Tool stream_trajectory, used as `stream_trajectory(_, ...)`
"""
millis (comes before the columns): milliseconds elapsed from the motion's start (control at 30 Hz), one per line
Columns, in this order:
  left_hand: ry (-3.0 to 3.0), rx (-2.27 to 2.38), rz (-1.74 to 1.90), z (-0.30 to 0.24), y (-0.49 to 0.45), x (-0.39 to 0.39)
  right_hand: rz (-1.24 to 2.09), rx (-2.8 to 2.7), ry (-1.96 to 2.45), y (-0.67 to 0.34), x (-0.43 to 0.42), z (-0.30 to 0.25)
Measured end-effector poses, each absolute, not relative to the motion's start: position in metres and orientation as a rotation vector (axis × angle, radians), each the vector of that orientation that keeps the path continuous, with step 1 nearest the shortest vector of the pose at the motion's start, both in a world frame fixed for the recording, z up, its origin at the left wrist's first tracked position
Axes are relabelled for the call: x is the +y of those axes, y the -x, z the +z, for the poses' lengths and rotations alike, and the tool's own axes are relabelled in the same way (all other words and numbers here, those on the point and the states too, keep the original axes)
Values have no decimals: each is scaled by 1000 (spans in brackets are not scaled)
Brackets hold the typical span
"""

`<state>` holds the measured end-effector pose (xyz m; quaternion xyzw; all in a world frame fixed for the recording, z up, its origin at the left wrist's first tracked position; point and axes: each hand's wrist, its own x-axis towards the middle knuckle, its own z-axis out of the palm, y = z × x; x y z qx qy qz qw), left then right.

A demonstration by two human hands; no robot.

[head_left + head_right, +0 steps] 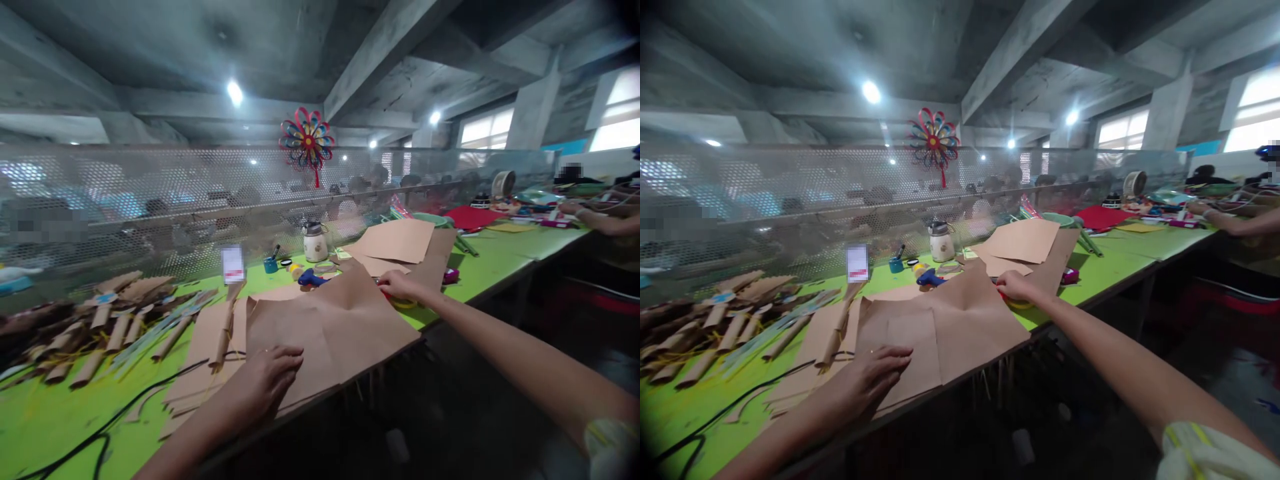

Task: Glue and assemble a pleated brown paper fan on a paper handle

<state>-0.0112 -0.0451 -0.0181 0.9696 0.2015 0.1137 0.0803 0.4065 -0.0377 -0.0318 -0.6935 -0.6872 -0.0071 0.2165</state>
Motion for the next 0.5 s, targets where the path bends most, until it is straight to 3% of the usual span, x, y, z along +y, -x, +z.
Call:
stream_trajectory(333, -2796, 756, 449, -29, 4, -53, 331, -2145, 2169, -397, -23, -12)
stream_trajectory(500, -2744, 766, 470, -28, 4, -55, 295, -2005, 2300, -399, -16, -2)
